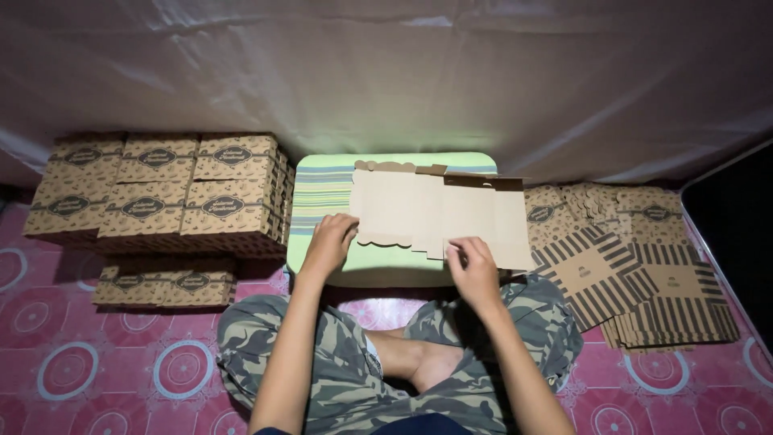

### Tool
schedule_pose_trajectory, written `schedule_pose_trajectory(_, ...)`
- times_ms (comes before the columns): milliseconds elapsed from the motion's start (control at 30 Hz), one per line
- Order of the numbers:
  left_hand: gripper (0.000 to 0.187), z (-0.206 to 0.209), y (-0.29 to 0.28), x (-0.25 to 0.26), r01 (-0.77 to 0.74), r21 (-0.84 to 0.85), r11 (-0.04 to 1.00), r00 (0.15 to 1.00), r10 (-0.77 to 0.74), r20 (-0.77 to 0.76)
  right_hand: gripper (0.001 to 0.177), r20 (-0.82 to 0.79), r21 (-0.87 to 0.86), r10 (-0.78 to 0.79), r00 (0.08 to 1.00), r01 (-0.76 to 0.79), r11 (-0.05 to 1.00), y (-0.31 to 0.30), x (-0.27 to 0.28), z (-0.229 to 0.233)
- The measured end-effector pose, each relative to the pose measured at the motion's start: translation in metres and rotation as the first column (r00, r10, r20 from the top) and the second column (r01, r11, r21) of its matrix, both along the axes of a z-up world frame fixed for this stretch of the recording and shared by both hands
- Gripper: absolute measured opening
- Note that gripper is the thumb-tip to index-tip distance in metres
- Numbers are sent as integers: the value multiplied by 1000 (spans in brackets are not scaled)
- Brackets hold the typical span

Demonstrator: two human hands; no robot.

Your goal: Folding flat cardboard templates into boxes and stacking them.

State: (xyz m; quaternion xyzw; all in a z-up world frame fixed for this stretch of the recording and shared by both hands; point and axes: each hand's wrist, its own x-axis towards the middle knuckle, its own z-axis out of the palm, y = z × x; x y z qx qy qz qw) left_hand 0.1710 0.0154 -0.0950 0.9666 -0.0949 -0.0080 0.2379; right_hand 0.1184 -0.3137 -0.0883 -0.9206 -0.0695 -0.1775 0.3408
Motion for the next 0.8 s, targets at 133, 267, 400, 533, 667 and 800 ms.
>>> schedule_pose_trajectory(133,20,8,4,-7,-31,-34,999,999,32,32,17,16,-73,177,984,-175,982,17,6,26)
schedule_pose_trajectory(267,16,26,4,-25,-40,-115,993,999,40,1,23,-78,-125,338,938,-346,930,40,8,50)
schedule_pose_trajectory(400,13,15,3,-31,-81,-125,989,996,86,34,40,-281,-252,460,842,-527,811,59,16,65)
schedule_pose_trajectory(533,12,15,3,-35,-38,-87,995,998,43,50,45,-363,-241,460,810,-559,793,69,29,55)
schedule_pose_trajectory(667,20,19,1,-43,-62,-146,987,998,61,-12,33,-288,-163,450,845,-507,847,67,34,55)
schedule_pose_trajectory(800,24,9,-7,-37,-156,-173,973,988,154,-25,27,-158,-214,379,912,-406,889,70,45,26)
